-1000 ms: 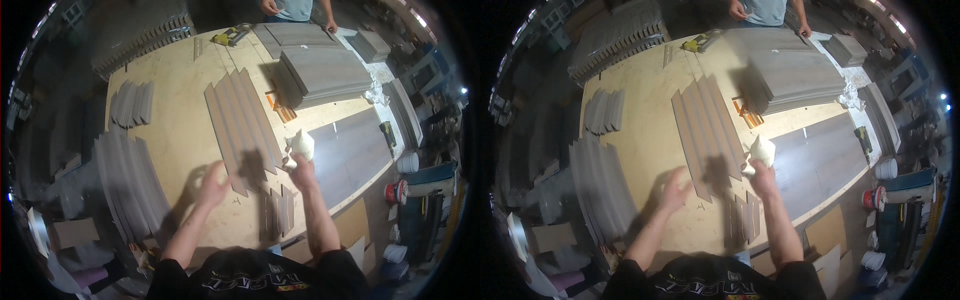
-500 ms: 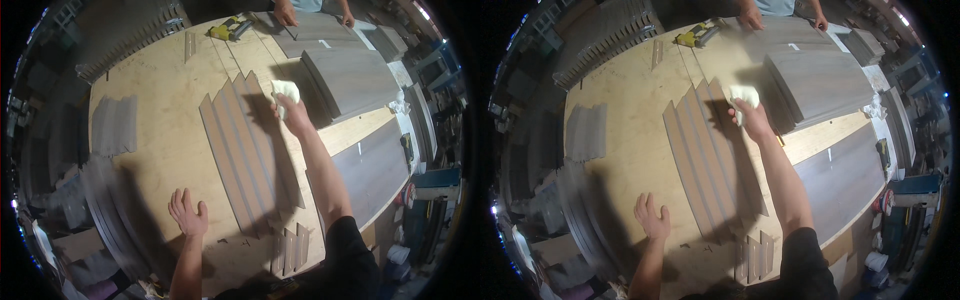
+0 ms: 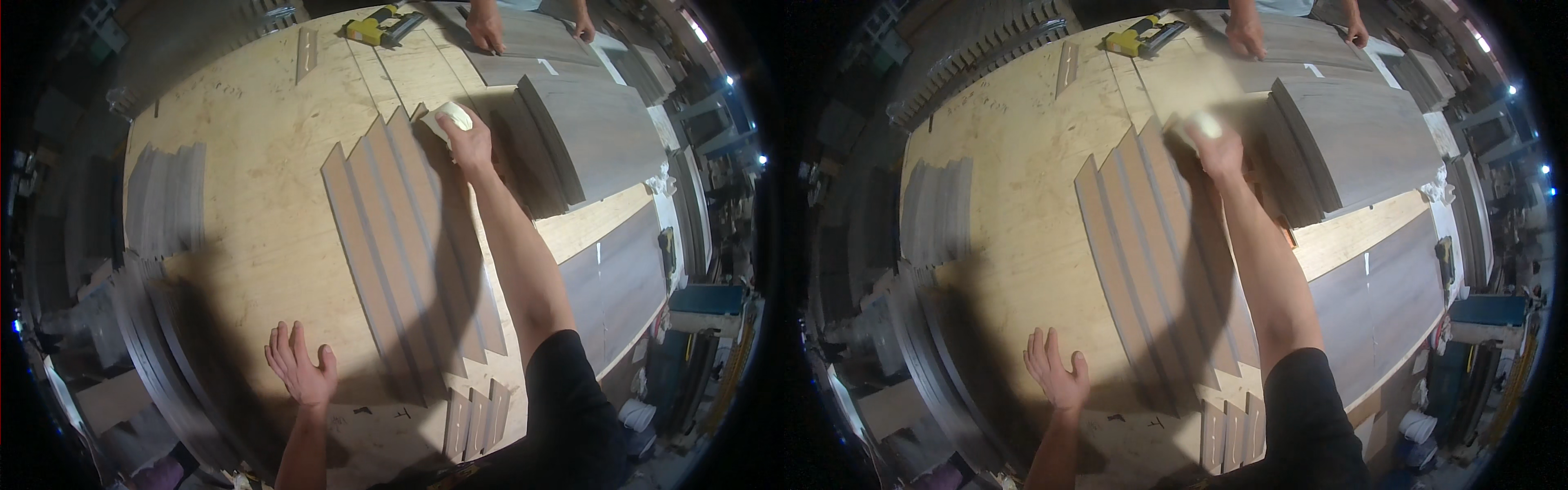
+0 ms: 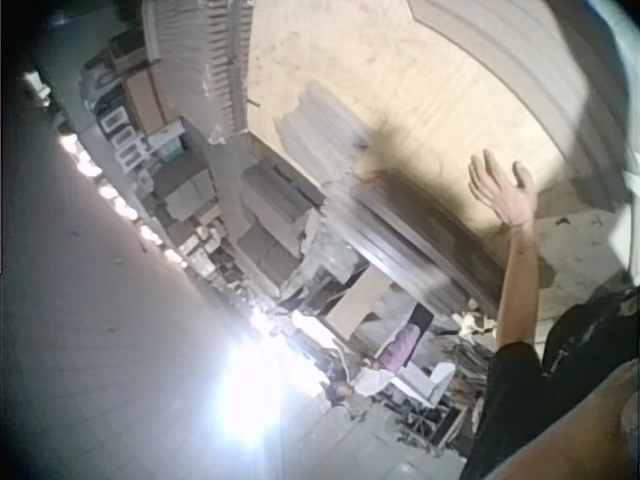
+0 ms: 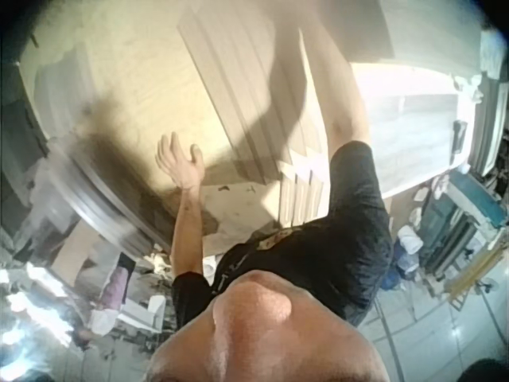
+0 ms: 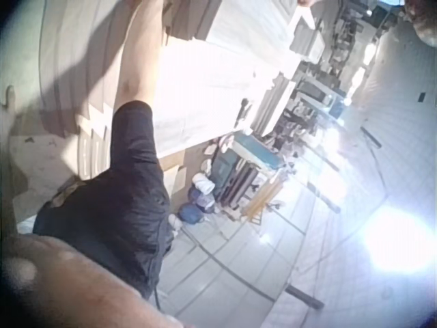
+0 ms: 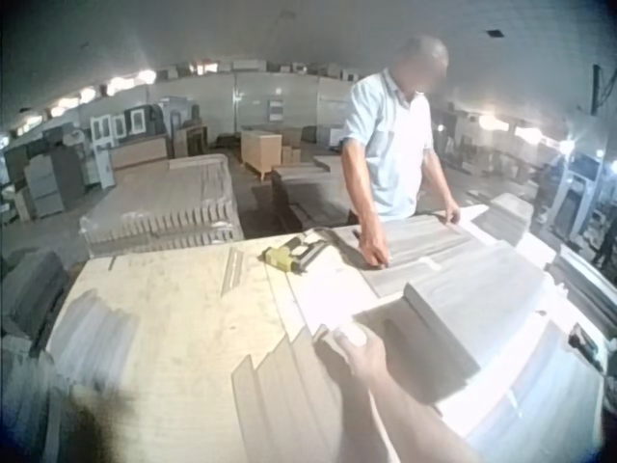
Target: Assembling wooden furniture panels using a pneumatic nail gun and adhesive.
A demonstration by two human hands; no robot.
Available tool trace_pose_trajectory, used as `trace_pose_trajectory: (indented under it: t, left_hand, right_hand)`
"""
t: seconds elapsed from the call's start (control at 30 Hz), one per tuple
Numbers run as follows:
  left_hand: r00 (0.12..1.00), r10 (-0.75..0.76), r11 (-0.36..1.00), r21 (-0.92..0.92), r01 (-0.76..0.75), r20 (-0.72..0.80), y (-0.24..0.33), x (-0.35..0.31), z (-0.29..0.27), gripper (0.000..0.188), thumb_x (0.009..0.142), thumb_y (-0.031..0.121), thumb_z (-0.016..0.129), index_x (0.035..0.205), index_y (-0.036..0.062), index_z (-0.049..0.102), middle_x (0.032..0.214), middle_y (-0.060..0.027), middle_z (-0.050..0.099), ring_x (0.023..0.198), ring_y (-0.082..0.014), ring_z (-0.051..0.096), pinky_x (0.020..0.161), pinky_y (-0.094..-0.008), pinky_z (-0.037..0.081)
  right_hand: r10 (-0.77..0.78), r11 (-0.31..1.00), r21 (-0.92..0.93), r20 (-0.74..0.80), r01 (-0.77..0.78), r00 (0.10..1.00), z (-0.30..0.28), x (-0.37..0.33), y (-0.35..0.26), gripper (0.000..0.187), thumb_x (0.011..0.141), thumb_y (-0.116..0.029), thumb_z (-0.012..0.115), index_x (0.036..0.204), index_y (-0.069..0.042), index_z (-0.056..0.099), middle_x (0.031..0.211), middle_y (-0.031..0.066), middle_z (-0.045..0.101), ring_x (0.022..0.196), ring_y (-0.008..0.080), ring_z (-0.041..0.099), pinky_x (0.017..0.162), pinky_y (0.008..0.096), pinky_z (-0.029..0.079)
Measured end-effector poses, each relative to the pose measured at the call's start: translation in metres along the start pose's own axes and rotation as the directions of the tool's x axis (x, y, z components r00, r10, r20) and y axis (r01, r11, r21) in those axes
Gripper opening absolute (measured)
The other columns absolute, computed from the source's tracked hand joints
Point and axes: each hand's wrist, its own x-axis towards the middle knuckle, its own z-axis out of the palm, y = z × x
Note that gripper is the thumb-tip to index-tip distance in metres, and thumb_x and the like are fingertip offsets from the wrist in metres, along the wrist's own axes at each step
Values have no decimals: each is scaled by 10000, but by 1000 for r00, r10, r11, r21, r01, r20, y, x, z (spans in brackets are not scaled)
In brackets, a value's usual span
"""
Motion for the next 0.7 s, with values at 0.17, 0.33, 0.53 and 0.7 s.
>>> trace_pose_trajectory:
  t: [0.17,0.33,0.53,0.7]
  left_hand:
    - [1000,-1,1000,8,1,-5,0,0,-1,641,864,304,644,1432,42,510,1495,-222,436,1411,-420,377,1194,-606,220]
    - [1000,8,1000,9,-8,-10,0,-1,1,639,869,310,643,1434,42,508,1497,-222,432,1413,-418,374,1193,-609,221]
    - [1000,5,1000,-4,-5,-5,0,-2,0,640,881,318,636,1442,42,500,1500,-224,429,1414,-420,372,1192,-606,215]
    - [1000,19,1000,-23,-19,-10,4,0,-6,639,893,323,626,1452,43,493,1505,-229,424,1415,-421,370,1191,-603,211]
  right_hand:
    - [-42,996,-75,-26,40,999,4,11,14,602,821,-446,796,1249,-39,682,951,101,721,767,167,634,674,334,495]
    - [-62,997,-60,-71,57,996,6,14,24,616,795,-499,790,1196,-39,701,1102,154,734,1033,250,686,910,389,514]
    - [-81,992,-110,-129,66,988,0,-7,23,637,825,-382,812,1330,-32,646,845,58,686,559,101,554,479,292,447]
    - [-17,999,-50,-102,11,995,-16,-34,4,625,823,-391,810,1299,-16,659,830,64,684,584,104,575,490,292,456]
